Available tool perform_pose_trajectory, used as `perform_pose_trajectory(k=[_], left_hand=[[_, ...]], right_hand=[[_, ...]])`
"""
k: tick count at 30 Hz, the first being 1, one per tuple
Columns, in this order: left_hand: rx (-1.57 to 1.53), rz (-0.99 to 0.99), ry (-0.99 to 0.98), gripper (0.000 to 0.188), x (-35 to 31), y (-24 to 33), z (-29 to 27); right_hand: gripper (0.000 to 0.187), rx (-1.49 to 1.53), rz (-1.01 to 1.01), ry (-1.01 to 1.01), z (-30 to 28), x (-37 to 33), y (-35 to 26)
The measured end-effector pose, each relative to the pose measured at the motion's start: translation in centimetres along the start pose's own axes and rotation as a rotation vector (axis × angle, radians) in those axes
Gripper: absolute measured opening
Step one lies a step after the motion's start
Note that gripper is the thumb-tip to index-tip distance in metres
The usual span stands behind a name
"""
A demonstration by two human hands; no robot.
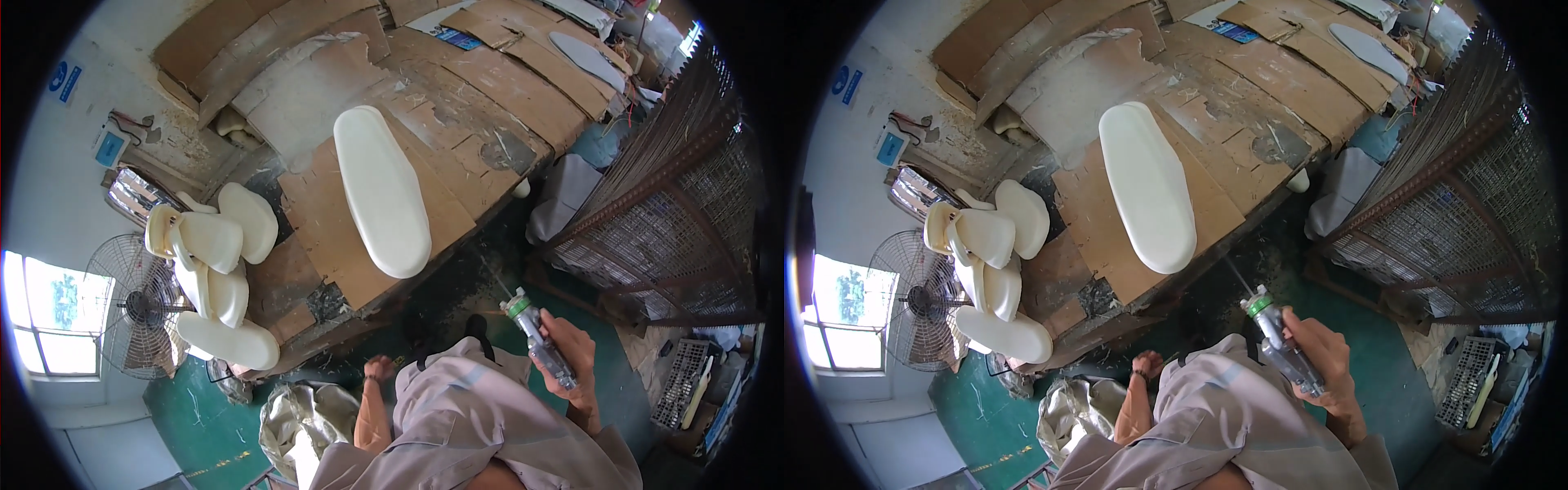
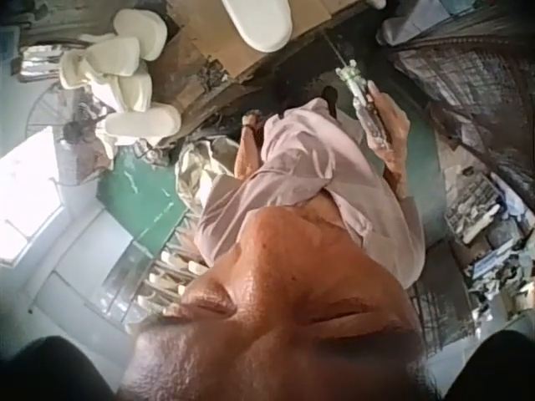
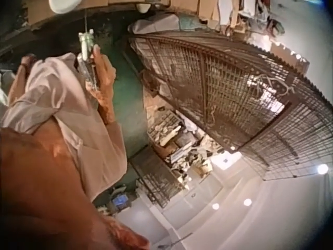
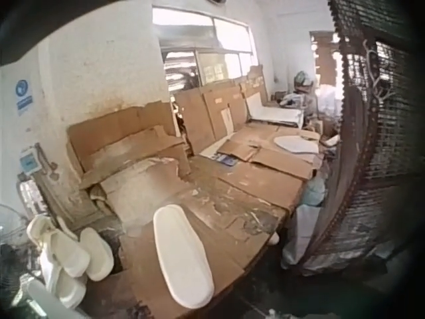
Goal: Apply adhesive using a spray gun to white foam shoe insole components.
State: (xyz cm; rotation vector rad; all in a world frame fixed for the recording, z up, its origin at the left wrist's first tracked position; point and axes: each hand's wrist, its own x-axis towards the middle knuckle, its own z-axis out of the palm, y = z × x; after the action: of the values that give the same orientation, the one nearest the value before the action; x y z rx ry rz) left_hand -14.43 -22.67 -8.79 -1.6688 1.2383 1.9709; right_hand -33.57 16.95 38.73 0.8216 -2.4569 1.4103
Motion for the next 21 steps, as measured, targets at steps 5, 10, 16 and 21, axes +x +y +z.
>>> perform_pose_trajectory(k=[5, 10, 16, 21], left_hand=[[0.090, 0.107, -0.043, 0.034, -0.9, 5.5, 3.3], [0.119, 0.101, -0.082, 0.040, -2.1, 5.1, 4.7], [0.107, -0.069, -0.023, 0.029, -2.5, -0.6, 1.5], [0.209, -0.133, 0.045, 0.020, -4.5, -3.7, 1.9]], right_hand=[[0.053, 0.006, 0.040, 0.015, -0.5, -1.1, 0.1], [0.048, 0.028, 0.032, -0.045, -1.2, -2.1, 0.2], [0.046, 0.103, 0.029, -0.117, -2.2, -2.9, 1.0], [0.055, 0.061, 0.079, -0.101, -3.1, -3.4, 1.4]])
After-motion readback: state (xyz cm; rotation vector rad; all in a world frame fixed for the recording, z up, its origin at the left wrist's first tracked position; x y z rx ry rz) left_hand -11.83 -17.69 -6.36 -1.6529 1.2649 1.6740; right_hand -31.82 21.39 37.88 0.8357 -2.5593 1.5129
